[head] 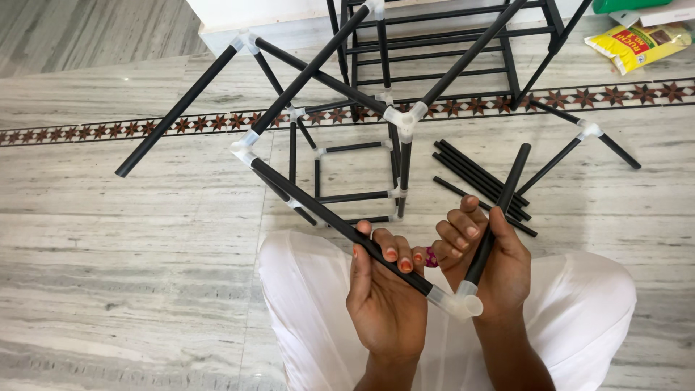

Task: The person assembles a metal rack by connecting black rods with white plastic connectors. They sit on the floor and repeatedly insert rods into connectors to form a frame structure.

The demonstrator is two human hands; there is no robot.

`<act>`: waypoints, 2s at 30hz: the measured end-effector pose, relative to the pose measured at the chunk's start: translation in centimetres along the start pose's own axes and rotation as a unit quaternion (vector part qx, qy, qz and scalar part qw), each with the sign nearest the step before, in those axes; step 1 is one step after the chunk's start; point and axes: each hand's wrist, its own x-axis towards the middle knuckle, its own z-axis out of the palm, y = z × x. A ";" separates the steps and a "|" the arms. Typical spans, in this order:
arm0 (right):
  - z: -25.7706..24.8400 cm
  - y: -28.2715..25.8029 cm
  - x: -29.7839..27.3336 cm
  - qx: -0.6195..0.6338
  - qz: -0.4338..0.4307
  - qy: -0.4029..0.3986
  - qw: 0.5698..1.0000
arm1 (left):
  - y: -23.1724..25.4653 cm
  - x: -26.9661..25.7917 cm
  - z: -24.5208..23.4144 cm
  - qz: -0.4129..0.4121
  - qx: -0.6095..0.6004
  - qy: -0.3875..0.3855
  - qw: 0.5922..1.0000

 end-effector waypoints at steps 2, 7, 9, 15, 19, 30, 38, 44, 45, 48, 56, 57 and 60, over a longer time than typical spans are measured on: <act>-0.2 -0.2 0.0 -0.011 -0.002 0.008 1.000 | 0.0 0.1 -0.1 -0.006 0.001 0.003 1.000; -0.8 0.0 0.9 0.053 0.001 0.037 0.998 | 0.2 0.2 0.0 -0.016 0.002 0.003 1.000; -1.3 0.0 1.6 0.068 -0.007 0.067 0.995 | 0.2 0.3 0.0 -0.015 0.007 0.001 1.000; -3.5 -0.9 3.1 0.039 -0.012 0.075 0.996 | 0.2 0.4 -0.2 -0.004 0.017 0.003 1.000; -4.3 -1.6 2.7 -0.021 -0.026 0.037 0.999 | 0.0 0.3 -0.3 0.021 0.045 -0.025 0.998; -0.1 -2.9 1.0 -0.345 -0.192 0.073 0.916 | 1.7 2.0 -0.8 0.015 -0.029 -0.015 0.999; 1.0 0.9 -0.7 -0.689 -0.475 -0.030 0.547 | 1.4 1.6 -1.5 -0.008 -0.016 -0.065 0.998; 0.7 0.5 -3.0 -0.698 -0.441 -0.171 0.538 | 1.5 1.9 -0.3 -0.057 -0.018 -0.047 0.997; 0.8 0.1 -2.9 -0.707 -0.447 -0.171 0.520 | 1.9 2.3 -0.2 -0.067 -0.031 -0.038 0.996; 1.4 -0.8 -2.8 -0.736 -0.445 -0.198 0.470 | 3.3 4.4 -0.2 -0.065 -0.045 -0.039 0.996; 1.3 -1.4 -2.6 -0.773 -0.424 -0.283 0.379 | 3.5 5.1 -0.8 -0.040 -0.046 -0.081 0.995; 1.2 -1.2 -2.7 -0.774 -0.441 -0.267 0.366 | 3.1 5.0 -0.8 -0.029 -0.048 -0.070 0.996; 1.0 -1.0 -2.6 -0.776 -0.481 -0.234 0.335 | 2.2 4.9 -0.7 -0.018 -0.057 -0.044 0.997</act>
